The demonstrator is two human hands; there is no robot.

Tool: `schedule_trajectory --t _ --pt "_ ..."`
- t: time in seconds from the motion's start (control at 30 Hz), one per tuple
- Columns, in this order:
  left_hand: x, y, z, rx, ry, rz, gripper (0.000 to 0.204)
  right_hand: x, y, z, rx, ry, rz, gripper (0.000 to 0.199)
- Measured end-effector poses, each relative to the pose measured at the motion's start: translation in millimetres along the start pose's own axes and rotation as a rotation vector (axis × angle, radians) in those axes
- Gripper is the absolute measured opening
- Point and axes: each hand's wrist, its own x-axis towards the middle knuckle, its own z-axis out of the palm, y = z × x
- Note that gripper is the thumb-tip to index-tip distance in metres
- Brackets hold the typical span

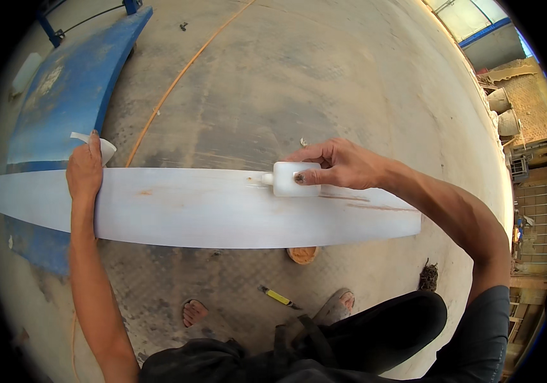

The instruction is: The person applies a white adhesive from a bottle onto a long, white rectangular board. They use a yellow scraper to spread the glue evenly along the surface and then wipe the area with a blue cloth. The person repeats this process of applying and spreading the adhesive along the length of the board.

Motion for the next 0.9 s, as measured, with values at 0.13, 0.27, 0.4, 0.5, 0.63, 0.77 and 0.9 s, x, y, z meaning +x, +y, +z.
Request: schedule_trajectory --t 0.13,0.27,0.4,0.5,0.63,0.77,0.9 --pt "0 -4 2 0.002 0.025 0.025 0.075 8 -9 1 -0.062 -0.006 0.003 0.046" --pt "0 -6 2 -0.007 0.023 0.026 0.075 12 -12 1 -0.041 -0.023 0.018 0.045" --pt "-1 -7 3 -0.005 0.029 0.045 0.077 14 -12 1 -0.055 -0.022 0.024 0.044" --pt "-2 -5 1 -0.032 0.013 0.030 0.077 17 -15 1 -0.041 -0.026 0.039 0.043" --pt "-4 2 0 -0.022 0.022 0.003 0.076 22 -18 4 -0.041 -0.020 0.006 0.043" --pt "-3 0 -2 0.001 0.022 0.000 0.076 29 -23 6 -0.068 -0.024 -0.010 0.043" --pt "-3 -2 0 -0.012 0.040 0.033 0.076 33 -30 7 -0.074 -0.038 0.029 0.043"
